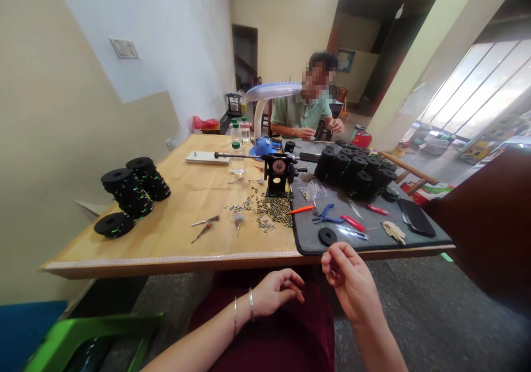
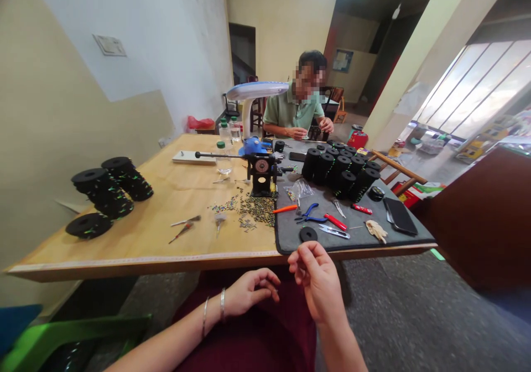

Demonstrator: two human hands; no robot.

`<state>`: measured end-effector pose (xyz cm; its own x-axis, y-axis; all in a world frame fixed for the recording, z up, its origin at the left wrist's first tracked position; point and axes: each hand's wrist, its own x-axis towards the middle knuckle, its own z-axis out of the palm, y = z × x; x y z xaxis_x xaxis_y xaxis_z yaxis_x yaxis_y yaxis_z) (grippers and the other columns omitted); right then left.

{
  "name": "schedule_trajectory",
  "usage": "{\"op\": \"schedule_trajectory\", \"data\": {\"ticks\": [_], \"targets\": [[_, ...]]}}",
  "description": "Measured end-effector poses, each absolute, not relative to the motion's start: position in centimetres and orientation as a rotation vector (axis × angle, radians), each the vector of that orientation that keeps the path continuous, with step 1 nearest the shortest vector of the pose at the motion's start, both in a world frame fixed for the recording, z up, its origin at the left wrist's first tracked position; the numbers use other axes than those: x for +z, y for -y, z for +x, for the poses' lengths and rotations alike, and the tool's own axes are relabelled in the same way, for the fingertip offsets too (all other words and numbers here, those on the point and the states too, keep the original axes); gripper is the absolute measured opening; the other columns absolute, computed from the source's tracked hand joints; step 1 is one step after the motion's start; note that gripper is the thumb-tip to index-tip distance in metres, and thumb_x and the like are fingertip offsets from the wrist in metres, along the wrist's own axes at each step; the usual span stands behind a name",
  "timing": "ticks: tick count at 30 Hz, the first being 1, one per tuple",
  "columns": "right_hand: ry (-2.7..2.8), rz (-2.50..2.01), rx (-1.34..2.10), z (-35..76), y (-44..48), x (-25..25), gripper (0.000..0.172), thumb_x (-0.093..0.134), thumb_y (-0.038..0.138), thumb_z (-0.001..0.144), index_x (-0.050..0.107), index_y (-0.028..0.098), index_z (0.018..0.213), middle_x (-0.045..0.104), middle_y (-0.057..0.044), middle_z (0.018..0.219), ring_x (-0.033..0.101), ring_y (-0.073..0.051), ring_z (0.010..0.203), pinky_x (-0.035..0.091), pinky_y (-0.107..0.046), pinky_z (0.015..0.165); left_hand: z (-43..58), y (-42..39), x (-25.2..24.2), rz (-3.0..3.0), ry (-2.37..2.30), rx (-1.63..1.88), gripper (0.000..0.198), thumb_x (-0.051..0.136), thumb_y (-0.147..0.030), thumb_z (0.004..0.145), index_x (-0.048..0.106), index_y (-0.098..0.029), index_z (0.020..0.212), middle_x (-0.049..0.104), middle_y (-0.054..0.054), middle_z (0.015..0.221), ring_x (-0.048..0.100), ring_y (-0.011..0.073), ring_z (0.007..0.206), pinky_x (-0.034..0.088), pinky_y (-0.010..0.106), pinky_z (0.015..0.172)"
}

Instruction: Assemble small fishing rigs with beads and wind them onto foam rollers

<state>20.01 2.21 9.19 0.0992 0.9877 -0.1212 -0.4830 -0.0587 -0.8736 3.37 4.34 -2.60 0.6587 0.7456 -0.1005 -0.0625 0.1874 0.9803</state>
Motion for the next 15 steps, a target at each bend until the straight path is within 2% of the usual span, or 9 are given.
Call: {"op": "schedule_trajectory", "data": {"ticks": [4,9,12,15], "targets": [[0.729,-0.970,1.362,19.8,-2.4,9.7,0.024,0.074,0.033,0.072,0.055,0.018,0.076,0.064,0.000,0.063,0.053,-0.008,0.053,0.037,-0.013,0.042,3.4,-4.4,-3.2,1.291,-0.692,0.640,0.023,0.055,-0.012,0.076,0.058,-0.013,0.098,0.073,0.007,0.080,0.062,0.0146,0.070,0.040,0.025,0.064],[0.731,-1.008,1.413,18.9,-2.1,9.8,0.029,0.077,0.035,0.067,0.055,0.018,0.074,0.063,0.001,0.061,0.052,-0.008,0.052,0.038,-0.013,0.043,2.9,-4.3,-2.4,1.413,-0.738,0.708,0.027,0.053,-0.008,0.074,0.061,-0.014,0.099,0.072,0.007,0.088,0.064,0.0180,0.084,0.044,0.030,0.078],[0.759,-1.043,1.450,18.3,-1.8,9.1,0.032,0.078,0.039,0.065,0.056,0.018,0.073,0.062,0.001,0.058,0.049,-0.007,0.048,0.037,-0.014,0.042,1.5,-3.9,-0.9,1.699,-0.914,0.783,0.032,0.058,-0.008,0.070,0.065,-0.020,0.099,0.069,0.006,0.101,0.060,0.0200,0.095,0.042,0.031,0.087],[0.820,-1.068,1.491,17.6,-1.5,7.5,0.037,0.078,0.045,0.063,0.055,0.017,0.069,0.059,0.003,0.054,0.044,-0.005,0.041,0.032,-0.014,0.038,-1.2,-3.7,1.1,1.874,-1.142,0.910,0.029,0.060,-0.013,0.072,0.066,-0.022,0.098,0.069,0.005,0.098,0.060,0.0202,0.092,0.043,0.030,0.085]]}}
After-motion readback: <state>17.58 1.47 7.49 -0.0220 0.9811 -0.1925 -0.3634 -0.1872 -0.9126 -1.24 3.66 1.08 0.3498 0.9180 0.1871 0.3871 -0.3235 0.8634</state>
